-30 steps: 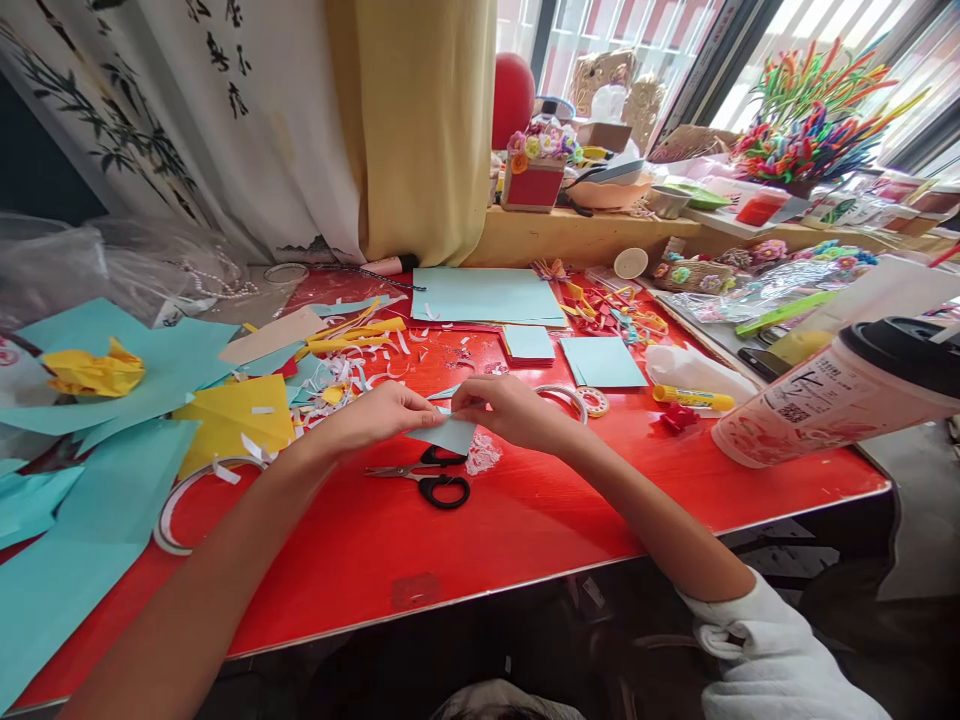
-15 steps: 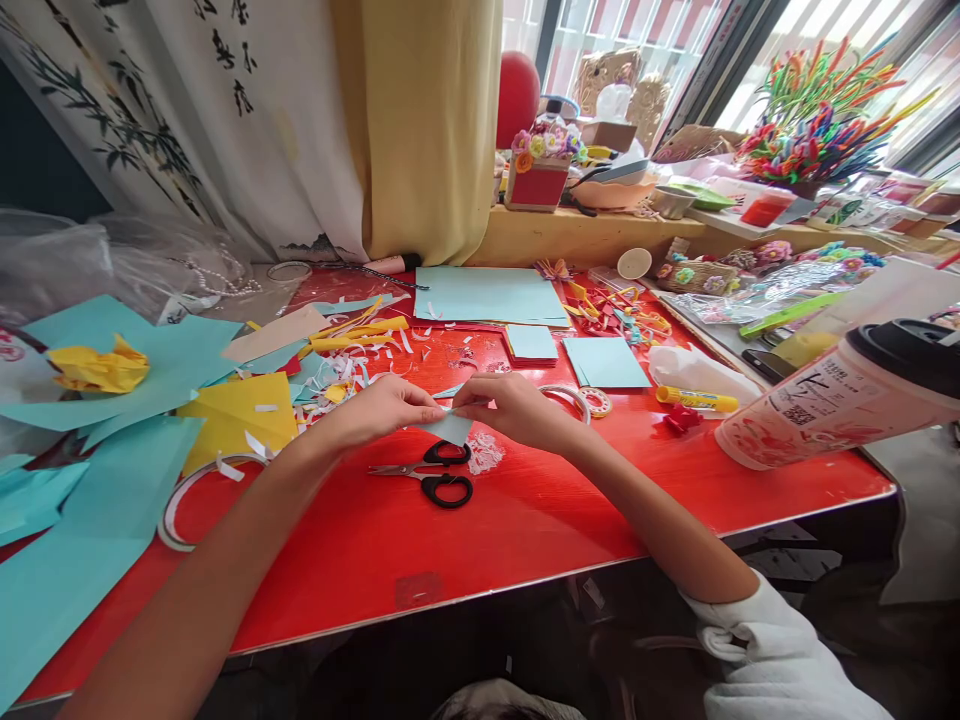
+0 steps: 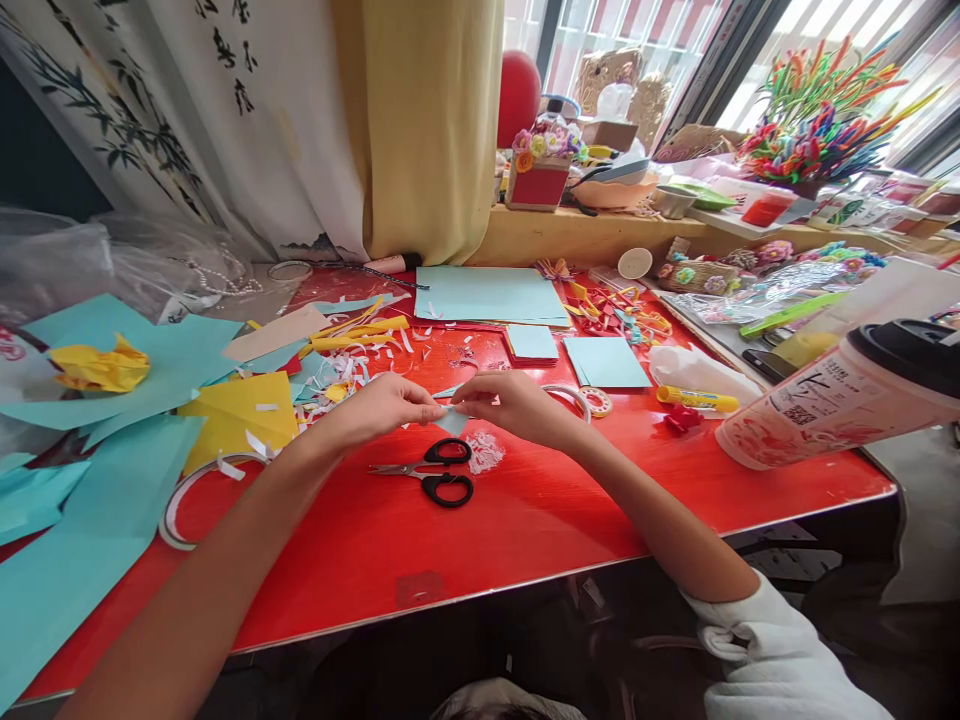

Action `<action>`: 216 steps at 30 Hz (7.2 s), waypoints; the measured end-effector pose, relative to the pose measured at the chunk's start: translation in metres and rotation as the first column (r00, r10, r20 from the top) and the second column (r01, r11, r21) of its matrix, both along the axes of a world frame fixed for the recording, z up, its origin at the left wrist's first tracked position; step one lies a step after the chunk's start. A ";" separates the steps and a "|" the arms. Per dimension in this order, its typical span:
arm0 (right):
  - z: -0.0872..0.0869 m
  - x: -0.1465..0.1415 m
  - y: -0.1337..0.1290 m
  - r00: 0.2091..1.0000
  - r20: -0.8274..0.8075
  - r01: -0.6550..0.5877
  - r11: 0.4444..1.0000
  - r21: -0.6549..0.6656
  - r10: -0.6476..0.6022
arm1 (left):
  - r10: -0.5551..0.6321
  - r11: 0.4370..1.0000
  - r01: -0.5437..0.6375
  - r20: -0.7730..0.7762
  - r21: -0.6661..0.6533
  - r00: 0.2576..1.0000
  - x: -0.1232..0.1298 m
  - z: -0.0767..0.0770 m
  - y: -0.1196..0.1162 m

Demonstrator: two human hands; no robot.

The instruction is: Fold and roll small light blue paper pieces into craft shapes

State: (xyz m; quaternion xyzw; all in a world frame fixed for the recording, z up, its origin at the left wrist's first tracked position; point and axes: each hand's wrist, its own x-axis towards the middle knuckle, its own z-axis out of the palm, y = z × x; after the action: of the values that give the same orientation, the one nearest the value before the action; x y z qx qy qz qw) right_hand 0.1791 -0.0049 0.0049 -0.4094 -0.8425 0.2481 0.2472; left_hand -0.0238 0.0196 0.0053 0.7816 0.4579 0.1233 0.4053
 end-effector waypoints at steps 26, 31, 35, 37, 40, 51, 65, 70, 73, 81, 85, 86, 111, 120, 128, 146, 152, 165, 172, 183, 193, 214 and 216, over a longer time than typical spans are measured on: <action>-0.003 -0.001 0.000 0.998 0.063 0.010 0.999 0.036 -0.013 | 0.074 0.997 -0.074 -0.003 -0.011 0.997 0.004 -0.001 0.000; -0.002 0.000 0.000 0.996 0.084 -0.006 1.000 0.016 0.005 | 0.086 0.996 -0.087 0.021 0.027 0.996 0.005 -0.001 0.000; 0.001 -0.001 -0.002 0.994 0.109 -0.013 1.000 -0.017 0.015 | 0.076 0.995 -0.078 0.033 0.057 0.997 0.006 0.002 -0.002; 0.002 -0.002 -0.003 0.992 0.126 -0.007 1.000 -0.022 0.010 | 0.071 0.995 -0.073 0.040 0.067 0.997 0.007 0.003 -0.004; 0.000 -0.002 -0.002 0.989 0.146 0.018 0.999 0.027 -0.022 | 0.055 0.997 -0.056 0.027 0.060 0.998 0.007 0.002 -0.003; 0.006 0.002 -0.003 0.994 0.079 0.070 0.997 0.023 -0.071 | 0.103 0.984 -0.100 -0.012 0.149 0.995 0.014 0.002 -0.009; 0.008 0.062 0.032 0.827 -0.418 0.346 0.926 -0.152 -0.377 | 0.299 0.815 -0.118 -0.237 0.567 0.924 0.018 -0.020 -0.008; 0.012 0.063 0.030 0.783 -0.517 0.262 0.937 -0.230 -0.346 | 0.008 0.824 0.138 -0.255 0.549 0.967 0.049 -0.020 -0.017; 0.011 0.064 0.031 0.741 -0.571 0.271 0.936 -0.226 -0.353 | -0.100 0.806 0.279 -0.344 0.522 0.934 0.073 -0.018 -0.018; 0.004 0.058 0.036 0.620 -0.679 0.412 0.900 -0.144 -0.392 | -0.419 0.645 0.483 -0.255 0.592 0.871 0.116 -0.029 0.010; 0.009 0.055 0.030 0.679 -0.616 0.500 0.866 -0.012 -0.401 | -0.380 0.791 0.336 -0.019 0.511 0.925 0.113 -0.014 0.010; 0.011 0.054 0.028 0.694 -0.600 0.510 0.860 0.020 -0.398 | -0.332 0.817 0.271 0.030 0.508 0.943 0.110 -0.007 0.008; 0.003 0.009 0.001 0.660 -0.603 0.676 0.705 0.216 -0.448 | 0.022 0.554 -0.240 0.274 0.797 0.961 0.062 -0.003 -0.048; 0.000 0.014 0.001 0.819 -0.422 0.573 0.545 0.612 -0.388 | 0.142 0.884 -0.327 0.475 0.335 0.869 0.064 0.009 -0.050; -0.002 0.012 0.001 0.855 -0.234 0.487 0.561 0.670 -0.463 | 0.171 0.778 -0.422 0.490 0.465 0.855 0.068 0.004 -0.049; -0.002 0.020 0.011 0.839 -0.216 0.485 0.509 0.711 -0.499 | -0.058 -0.117 0.123 -0.131 0.985 0.990 0.062 0.006 -0.054; 0.003 0.026 0.012 0.824 -0.279 0.528 0.489 0.694 -0.493 | 0.237 0.854 -0.372 0.364 0.364 0.901 0.069 0.003 -0.036; -0.007 0.015 0.005 0.842 -0.248 0.518 0.590 0.619 -0.478 | 0.424 0.727 -0.229 -0.160 0.647 0.892 0.030 -0.003 -0.013; -0.007 0.003 -0.004 0.853 -0.373 0.517 0.687 0.511 -0.366 | 0.113 0.948 -0.219 0.398 0.232 0.910 0.056 0.010 -0.039; 0.013 0.019 0.000 0.778 -0.479 0.568 0.782 0.257 -0.407 | 0.082 0.993 -0.109 0.438 0.037 0.895 0.058 0.007 -0.039; 0.000 0.071 0.026 0.862 0.413 0.315 0.949 0.017 -0.294 | 0.260 0.874 -0.393 0.410 0.285 0.874 0.046 0.006 -0.034; 0.028 0.033 -0.004 0.969 -0.221 0.129 0.989 0.069 -0.111 | 0.085 0.714 -0.342 0.409 0.611 0.909 0.054 0.001 -0.037; 0.031 0.034 -0.005 0.958 -0.263 0.133 0.989 0.068 -0.111 | 0.092 0.734 -0.374 0.463 0.567 0.882 0.055 -0.001 -0.037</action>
State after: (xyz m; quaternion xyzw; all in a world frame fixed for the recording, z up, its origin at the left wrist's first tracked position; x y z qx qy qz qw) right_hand 0.2129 -0.0096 0.0354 -0.4137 -0.7860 0.2475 0.3870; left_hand 0.0313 -0.0178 0.0047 0.7637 0.3903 0.4817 0.1798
